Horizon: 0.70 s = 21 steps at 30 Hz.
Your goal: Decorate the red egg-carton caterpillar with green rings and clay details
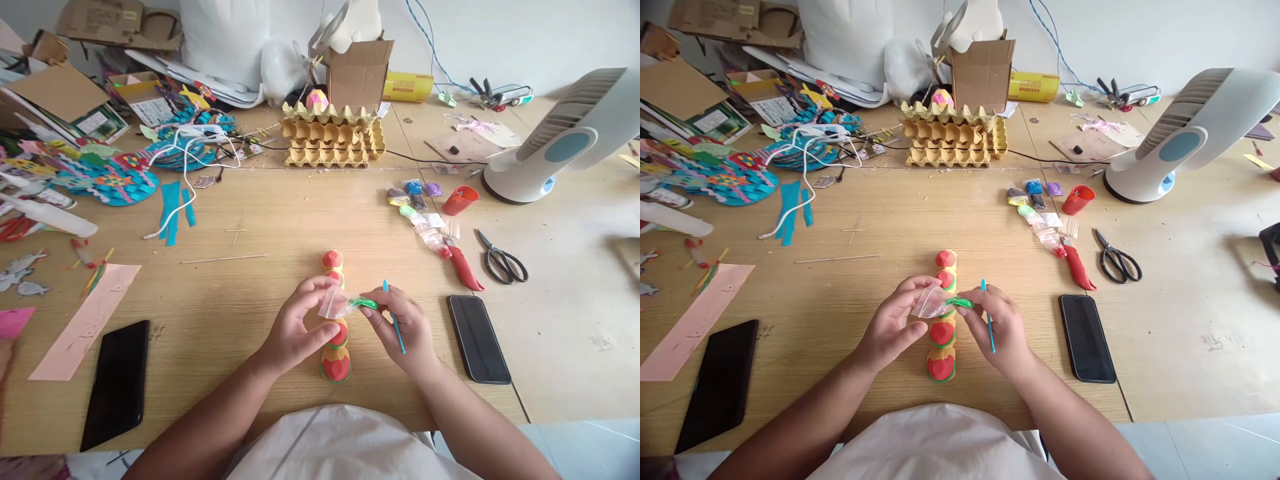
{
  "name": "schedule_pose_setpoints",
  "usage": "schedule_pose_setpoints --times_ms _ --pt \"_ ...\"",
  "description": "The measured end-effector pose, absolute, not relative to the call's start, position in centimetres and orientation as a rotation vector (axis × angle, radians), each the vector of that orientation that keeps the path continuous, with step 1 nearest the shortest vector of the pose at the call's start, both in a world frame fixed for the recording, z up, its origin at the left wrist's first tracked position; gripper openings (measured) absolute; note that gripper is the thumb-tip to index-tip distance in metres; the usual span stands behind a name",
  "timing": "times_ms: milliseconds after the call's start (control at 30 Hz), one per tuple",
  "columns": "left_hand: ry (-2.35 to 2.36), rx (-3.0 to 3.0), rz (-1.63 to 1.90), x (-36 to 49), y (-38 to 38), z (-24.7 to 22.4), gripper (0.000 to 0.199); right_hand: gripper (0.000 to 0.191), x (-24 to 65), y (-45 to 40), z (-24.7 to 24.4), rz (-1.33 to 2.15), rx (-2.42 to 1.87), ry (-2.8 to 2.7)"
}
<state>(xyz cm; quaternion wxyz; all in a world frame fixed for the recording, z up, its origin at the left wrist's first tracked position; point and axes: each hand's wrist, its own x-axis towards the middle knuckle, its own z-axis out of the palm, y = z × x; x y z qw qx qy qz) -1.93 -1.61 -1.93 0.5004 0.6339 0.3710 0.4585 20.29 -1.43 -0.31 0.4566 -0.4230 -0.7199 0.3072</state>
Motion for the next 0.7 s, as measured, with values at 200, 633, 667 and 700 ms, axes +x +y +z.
schedule_pose_setpoints --times_ms 200,633,667,700 --pt "0.996 1.200 1.240 -1.1 -1.5 -2.0 0.017 0.006 20.1 -1.7 -0.7 0.628 -1.002 -1.951" --pt "1.014 1.215 1.098 -1.3 -1.5 -2.1 0.019 0.012 20.2 -1.3 -0.7 0.886 -0.954 -1.747" --pt "1.028 1.212 1.123 -1.3 -1.5 -2.1 0.018 0.015 20.2 -1.3 -0.5 1.009 -0.974 -1.688" --pt "1.025 1.198 1.137 -1.2 -1.5 -2.1 0.018 0.020 20.2 -1.4 -0.5 1.139 -0.992 -1.614"
